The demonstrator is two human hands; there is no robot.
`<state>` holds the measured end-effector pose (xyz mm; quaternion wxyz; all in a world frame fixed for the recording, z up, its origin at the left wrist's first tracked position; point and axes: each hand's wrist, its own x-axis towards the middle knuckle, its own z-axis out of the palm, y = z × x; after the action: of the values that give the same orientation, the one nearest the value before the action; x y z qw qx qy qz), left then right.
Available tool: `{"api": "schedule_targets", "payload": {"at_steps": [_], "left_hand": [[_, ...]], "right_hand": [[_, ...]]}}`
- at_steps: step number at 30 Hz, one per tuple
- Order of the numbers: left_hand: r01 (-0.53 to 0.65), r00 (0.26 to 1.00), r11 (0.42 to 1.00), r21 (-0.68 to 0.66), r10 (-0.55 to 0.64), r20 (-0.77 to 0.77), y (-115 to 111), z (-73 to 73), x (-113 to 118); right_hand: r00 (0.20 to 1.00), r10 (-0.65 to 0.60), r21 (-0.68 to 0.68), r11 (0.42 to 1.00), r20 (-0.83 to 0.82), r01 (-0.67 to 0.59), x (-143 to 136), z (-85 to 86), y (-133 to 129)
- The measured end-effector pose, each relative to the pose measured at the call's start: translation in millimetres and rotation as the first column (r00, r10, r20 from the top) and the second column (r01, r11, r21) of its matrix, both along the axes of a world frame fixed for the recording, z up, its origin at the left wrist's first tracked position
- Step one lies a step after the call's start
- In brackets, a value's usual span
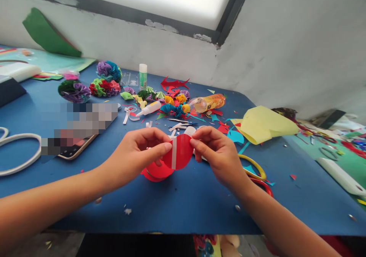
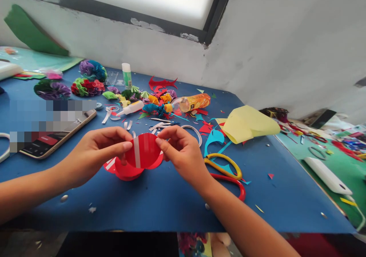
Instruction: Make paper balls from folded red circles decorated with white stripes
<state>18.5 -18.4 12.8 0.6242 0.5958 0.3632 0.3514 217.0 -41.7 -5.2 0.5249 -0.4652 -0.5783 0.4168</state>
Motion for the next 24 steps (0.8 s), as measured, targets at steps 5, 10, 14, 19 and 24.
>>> {"api": "schedule_targets", "payload": {"at_steps": [5,10,14,19,24], "left_hand": [[-0.047,0.998,0.997,0.061,0.049,-0.036,-2.1,0.5,1.6],[-0.112,0.99,0.977,0.184,0.126,-0.07,-4.7,0.0,2.5],[-0.143,0.978,0.937,0.318,0.183,-0.1,-5.6,-1.1,3.5],[-0.079,0.984,0.887,0.455,0.142,-0.104,-8.2,-2.1,4.1],[-0.019,0.986,0.832,0.555,0.108,-0.128,-10.6,-3.7,2.7]], "right_hand": [[0.934,-0.264,0.348,0.922,0.239,0.172,-2.1,-1.0,-6.0],[0.865,-0.44,0.747,0.653,0.243,0.122,-0.3,-0.6,-20.2],[0.822,-0.494,0.818,0.571,0.282,0.063,0.3,5.1,-27.3],[0.796,-0.307,0.658,0.738,0.521,-0.147,-8.2,8.2,-25.8],[0.847,-0.237,0.524,0.85,0.477,-0.057,-10.4,6.8,-25.1]]}}
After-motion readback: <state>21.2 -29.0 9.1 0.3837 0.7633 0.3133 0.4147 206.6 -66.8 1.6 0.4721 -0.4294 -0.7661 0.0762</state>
